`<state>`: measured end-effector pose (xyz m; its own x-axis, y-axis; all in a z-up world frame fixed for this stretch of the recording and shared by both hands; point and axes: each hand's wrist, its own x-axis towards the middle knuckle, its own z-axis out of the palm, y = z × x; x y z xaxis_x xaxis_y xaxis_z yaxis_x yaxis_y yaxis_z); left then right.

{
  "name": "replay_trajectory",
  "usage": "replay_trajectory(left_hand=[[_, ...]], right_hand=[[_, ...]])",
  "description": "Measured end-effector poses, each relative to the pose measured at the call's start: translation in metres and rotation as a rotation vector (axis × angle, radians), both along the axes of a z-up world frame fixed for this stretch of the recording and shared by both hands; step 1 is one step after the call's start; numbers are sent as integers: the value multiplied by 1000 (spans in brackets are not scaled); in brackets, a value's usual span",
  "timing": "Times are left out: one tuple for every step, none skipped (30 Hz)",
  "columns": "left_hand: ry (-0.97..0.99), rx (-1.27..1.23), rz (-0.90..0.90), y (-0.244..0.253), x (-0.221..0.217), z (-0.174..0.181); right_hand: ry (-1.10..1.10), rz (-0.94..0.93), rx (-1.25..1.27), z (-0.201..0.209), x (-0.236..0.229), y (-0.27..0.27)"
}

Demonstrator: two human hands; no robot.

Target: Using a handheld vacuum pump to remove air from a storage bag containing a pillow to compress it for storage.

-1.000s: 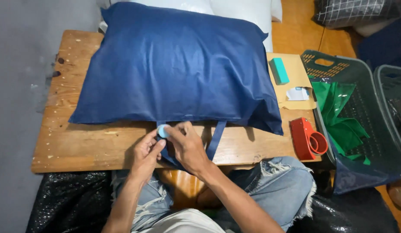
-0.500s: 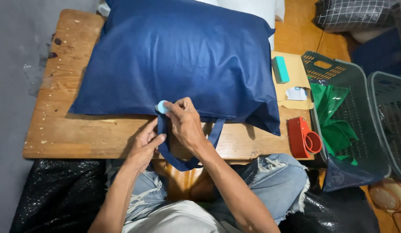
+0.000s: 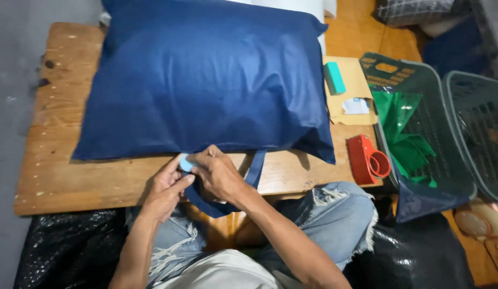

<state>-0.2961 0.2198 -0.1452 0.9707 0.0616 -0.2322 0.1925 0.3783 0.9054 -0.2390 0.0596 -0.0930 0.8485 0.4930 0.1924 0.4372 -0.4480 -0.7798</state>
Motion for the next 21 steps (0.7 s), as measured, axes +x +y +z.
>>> replay_trajectory(left_hand=[[14, 11, -7, -1, -3, 7], [18, 8, -21, -1, -1, 4], [20, 11, -28, 0, 2, 2], [21, 13, -34, 1, 4, 0], [21, 17, -31, 1, 3, -3], [-11, 40, -52, 0, 2, -5], [-41, 67, -71, 2, 0, -8], [-38, 74, -67, 3, -1, -9], [-56, 64, -72, 3, -2, -11], [-74, 55, -77, 2, -4, -12], [-76, 57, -73, 1, -3, -14], [-60, 35, -58, 0, -2, -15], [-43, 14, -45, 1, -1, -16], [-44, 19, -44, 3, -1, -20], [-29, 38, -32, 5, -2, -24], [-13, 57, -20, 7, -3, -29], [-6, 57, -21, 6, -2, -24], [-18, 99, -20, 5, -1, -19], [-36, 139, -21, 3, 4, -14], [-36, 136, -24, 6, 9, -28], [-37, 265, -23, 9, 14, -42]], right_hand=[[13, -26, 39, -5, -3, -2], [17, -41, 37, -5, -4, -4], [33, -31, 38, -5, -4, -5], [49, -22, 39, -3, -4, -5], [49, -19, 43, 6, -2, -10], [76, 37, -8, 15, -1, -15], [104, 96, -56, 24, -1, -17], [106, 102, -49, 24, 3, -13], [58, 14, -6, 25, 6, -10], [10, -74, 37, 26, 9, -6], [8, -70, 39, 23, 8, -3], [36, -90, 2, 21, 6, 0], [65, -112, -32, 19, 5, 4], [64, -111, -28, 16, 0, 2], [96, -77, -72, 13, -5, 1], [127, -42, -115, 9, -10, -1], [134, -42, -115, 4, -10, 1], [105, -81, -72, -2, -10, 2], [69, -122, -32, -7, -8, 1], [70, -125, -34, -8, -7, 3], [7, -180, -1, -8, -6, 4]])
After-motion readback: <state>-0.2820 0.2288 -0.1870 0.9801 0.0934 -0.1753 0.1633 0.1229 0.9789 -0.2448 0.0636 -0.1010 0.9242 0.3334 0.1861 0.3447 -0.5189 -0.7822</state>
